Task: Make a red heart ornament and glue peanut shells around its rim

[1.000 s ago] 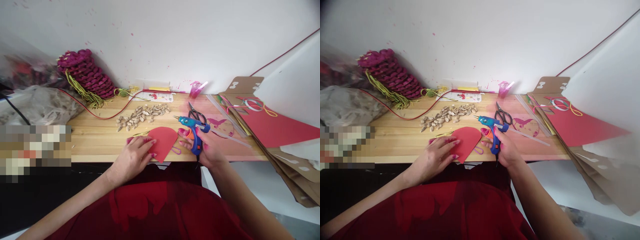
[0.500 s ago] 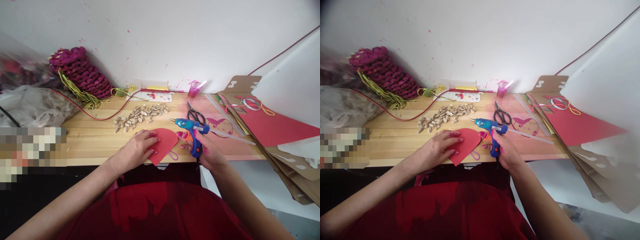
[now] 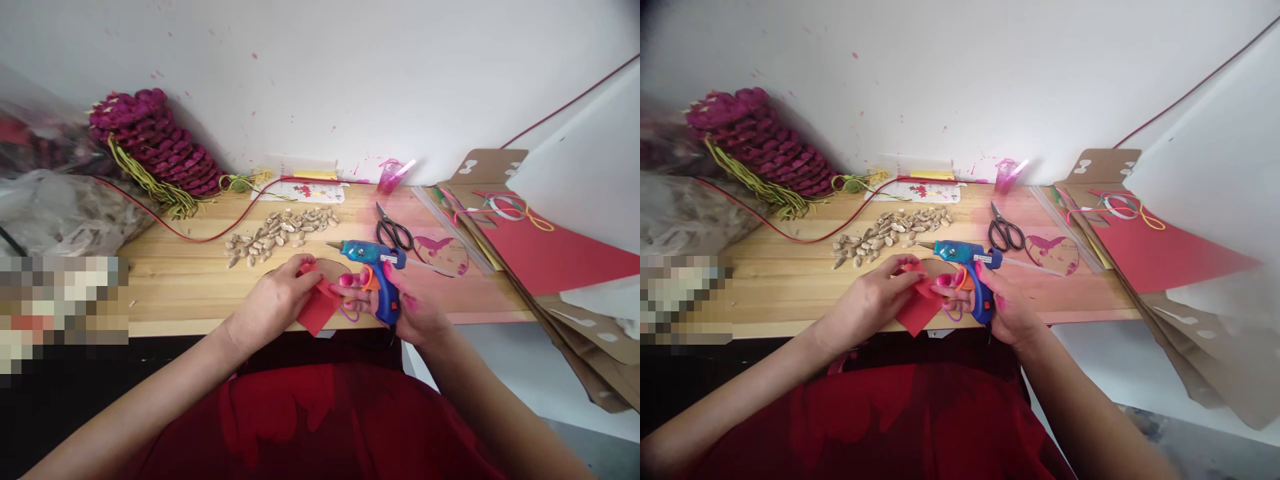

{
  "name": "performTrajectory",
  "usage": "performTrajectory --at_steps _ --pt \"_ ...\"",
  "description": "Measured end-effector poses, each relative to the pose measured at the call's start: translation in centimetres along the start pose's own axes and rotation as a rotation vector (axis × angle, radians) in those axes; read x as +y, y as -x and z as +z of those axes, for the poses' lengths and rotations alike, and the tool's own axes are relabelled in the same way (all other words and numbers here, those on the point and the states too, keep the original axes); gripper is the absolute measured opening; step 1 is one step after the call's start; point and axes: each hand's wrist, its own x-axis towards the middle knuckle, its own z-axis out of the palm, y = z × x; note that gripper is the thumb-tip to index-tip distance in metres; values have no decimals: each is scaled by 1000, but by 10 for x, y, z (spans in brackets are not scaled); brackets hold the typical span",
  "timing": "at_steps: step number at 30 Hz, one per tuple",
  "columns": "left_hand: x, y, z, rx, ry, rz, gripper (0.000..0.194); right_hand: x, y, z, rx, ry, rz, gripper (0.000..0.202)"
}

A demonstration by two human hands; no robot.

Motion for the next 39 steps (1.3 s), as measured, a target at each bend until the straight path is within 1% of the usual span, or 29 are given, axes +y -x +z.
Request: performTrajectory --at_steps 2,4,6,7,10,11,14,17,23,29,32,35,39 --pt "0 7 3 75 4 15 21 -4 2 -3 45 64 -18 31" --pt "-1 15 4 116 33 44 21 -9 3 -5 106 185 -55 29" --pt "-2 25 4 123 45 73 21 -15 5 -5 158 361 -77 28" --pt "-2 29 4 120 36 84 22 -18 6 -4 172 466 -65 29" --pt "-5 41 5 106 -33 118 25 -23 7 2 181 786 5 36" --pt "-6 43 6 104 -57 132 25 -23 6 4 182 888 3 38" --pt "-8 47 9 104 -97 158 26 -22 0 12 195 1168 -94 43" --pt "-8 47 11 123 -93 154 26 -21 -9 19 190 1352 -160 45" --pt "-9 46 10 132 -75 150 26 -23 -20 30 181 1480 -209 39" --pt "-10 46 11 130 -75 138 25 -25 -21 33 147 1588 -264 37" --pt "-10 47 12 123 -75 130 26 -26 -22 35 130 1599 -255 33" --pt "-10 47 12 122 -65 124 27 -26 -24 37 125 1607 -232 33" --pt "-10 46 11 122 -58 127 27 -27 -26 41 133 1620 -238 31"
